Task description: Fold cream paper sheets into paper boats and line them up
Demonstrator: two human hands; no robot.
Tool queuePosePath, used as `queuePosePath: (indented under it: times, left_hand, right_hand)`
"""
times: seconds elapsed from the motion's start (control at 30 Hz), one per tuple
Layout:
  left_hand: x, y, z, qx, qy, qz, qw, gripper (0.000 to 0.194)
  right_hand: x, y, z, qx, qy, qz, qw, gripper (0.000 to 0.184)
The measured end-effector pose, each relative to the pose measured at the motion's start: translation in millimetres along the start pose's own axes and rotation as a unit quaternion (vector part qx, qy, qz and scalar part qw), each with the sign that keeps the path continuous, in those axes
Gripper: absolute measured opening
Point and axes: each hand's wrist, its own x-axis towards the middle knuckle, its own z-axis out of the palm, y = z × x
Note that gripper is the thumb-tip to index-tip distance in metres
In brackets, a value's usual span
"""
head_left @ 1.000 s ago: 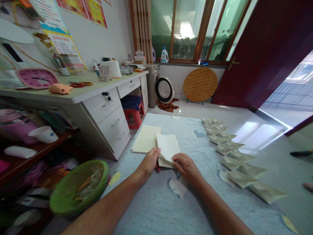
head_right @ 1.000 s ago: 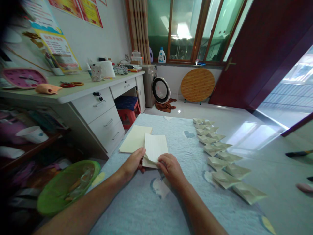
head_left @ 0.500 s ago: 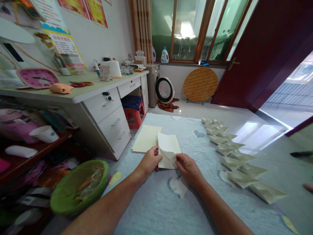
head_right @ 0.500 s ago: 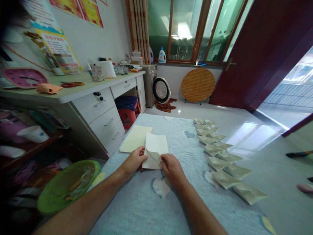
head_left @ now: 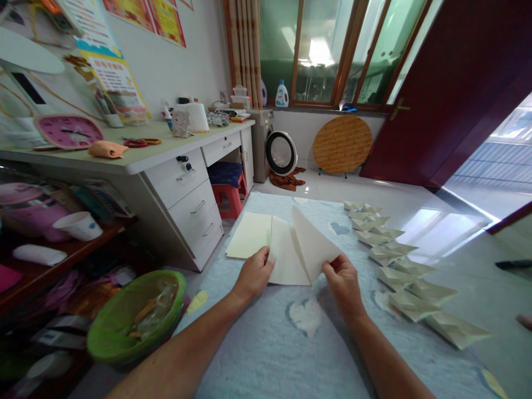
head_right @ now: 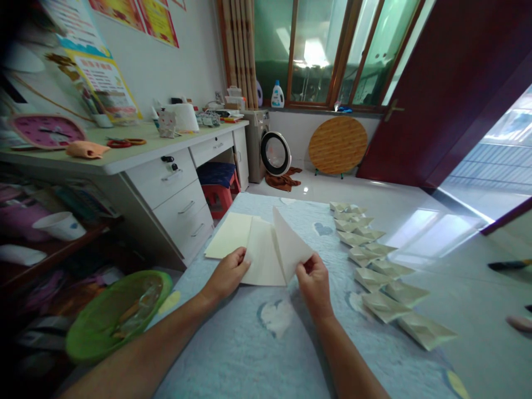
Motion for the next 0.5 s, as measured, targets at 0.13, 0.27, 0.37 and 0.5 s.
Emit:
queuePosePath:
  times: [0.13,0.27,0.37,0.5]
  left_hand:
    - [1.7,2.2,-2.3,0.065,0.029,-0.002,0.997,0.009]
    - [0.1,4.1,-1.3,0.053,0.068,-0.007,0.996,0.018]
    - [-2.1,5.4,0.8,0.012,0.103,-0.005,0.995,0.035]
    - [-4.5,9.4,2.3,-0.005,0.099,0.026,0.995,0.039]
  right_hand:
    - [3.8,0.7,-6.6,0.078,0.062,0.057,0.993,0.042]
    - [2.9,0.0,-10.5,0.067,0.079,0.075,0.992,0.050]
    - [2.6,-0.7,-12.6,0.043,0.102,0.091,0.990,0.062]
    - [3.0,-2.1,-13.9,-0.009,0.126,0.093,0.988,0.078]
